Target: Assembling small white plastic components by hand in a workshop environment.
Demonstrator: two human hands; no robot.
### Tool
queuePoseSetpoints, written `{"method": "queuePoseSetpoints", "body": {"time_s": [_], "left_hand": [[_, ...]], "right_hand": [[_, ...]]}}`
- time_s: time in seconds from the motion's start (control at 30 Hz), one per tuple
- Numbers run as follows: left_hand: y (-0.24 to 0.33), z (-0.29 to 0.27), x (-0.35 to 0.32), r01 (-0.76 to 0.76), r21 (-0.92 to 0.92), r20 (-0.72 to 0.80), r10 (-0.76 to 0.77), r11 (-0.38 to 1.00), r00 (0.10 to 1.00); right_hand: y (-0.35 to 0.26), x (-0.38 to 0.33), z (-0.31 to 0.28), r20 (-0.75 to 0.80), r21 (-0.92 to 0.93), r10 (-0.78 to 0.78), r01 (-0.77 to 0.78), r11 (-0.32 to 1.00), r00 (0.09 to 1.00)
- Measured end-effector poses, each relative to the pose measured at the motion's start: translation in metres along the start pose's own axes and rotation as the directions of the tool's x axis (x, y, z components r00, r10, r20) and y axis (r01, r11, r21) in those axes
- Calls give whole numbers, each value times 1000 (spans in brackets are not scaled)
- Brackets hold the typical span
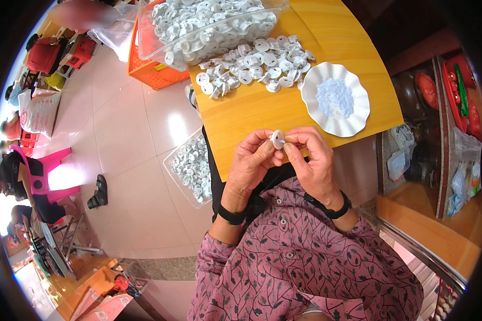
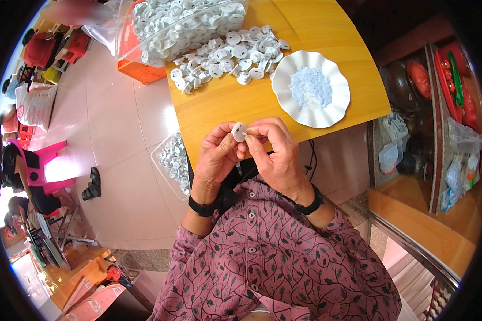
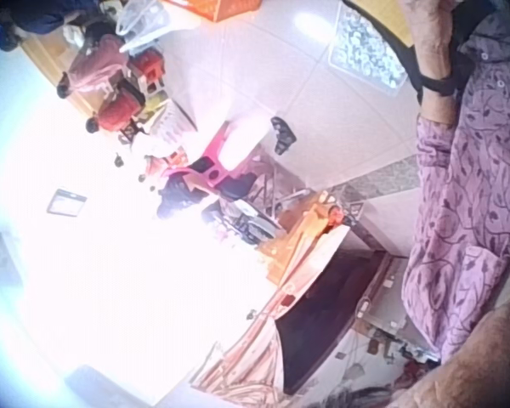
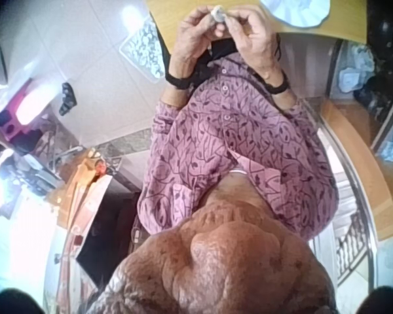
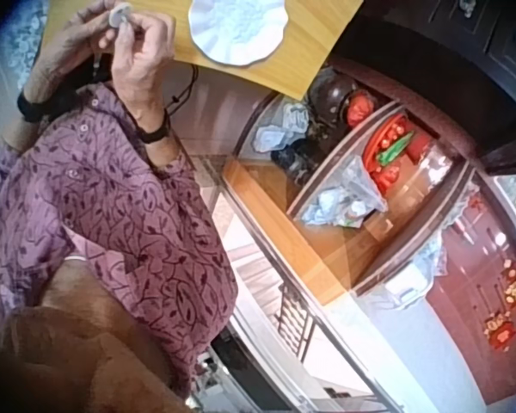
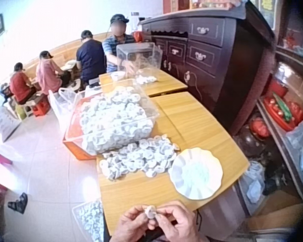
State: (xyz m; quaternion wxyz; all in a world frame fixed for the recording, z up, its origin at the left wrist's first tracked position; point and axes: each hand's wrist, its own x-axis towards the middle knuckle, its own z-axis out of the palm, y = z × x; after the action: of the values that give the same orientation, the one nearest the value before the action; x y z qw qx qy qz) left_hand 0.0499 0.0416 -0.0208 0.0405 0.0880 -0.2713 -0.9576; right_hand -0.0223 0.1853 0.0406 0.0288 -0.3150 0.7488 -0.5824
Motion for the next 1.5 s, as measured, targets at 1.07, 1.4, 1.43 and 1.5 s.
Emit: {"method": "queuePoseSetpoints", "body": {"time_s": [1.07, 1.4, 1.43, 1.5], "left_hand": [[13, 10, 5, 29, 98, -38, -26, 995, 999], [127, 68, 94, -166, 406, -31, 195, 899, 980], [141, 69, 107, -216, 423, 8, 235, 880, 972], [162, 67, 134, -321, 370, -3, 347, 872, 938]], "right_hand": [[8, -5, -1, -10, 85, 149, -147, 985, 989], [13, -25, -12, 26, -12, 63, -63, 998, 998], [15, -27, -11, 20, -16, 72, -72, 997, 997], [17, -31, -11, 32, -109, -73, 77, 991, 997]]}}
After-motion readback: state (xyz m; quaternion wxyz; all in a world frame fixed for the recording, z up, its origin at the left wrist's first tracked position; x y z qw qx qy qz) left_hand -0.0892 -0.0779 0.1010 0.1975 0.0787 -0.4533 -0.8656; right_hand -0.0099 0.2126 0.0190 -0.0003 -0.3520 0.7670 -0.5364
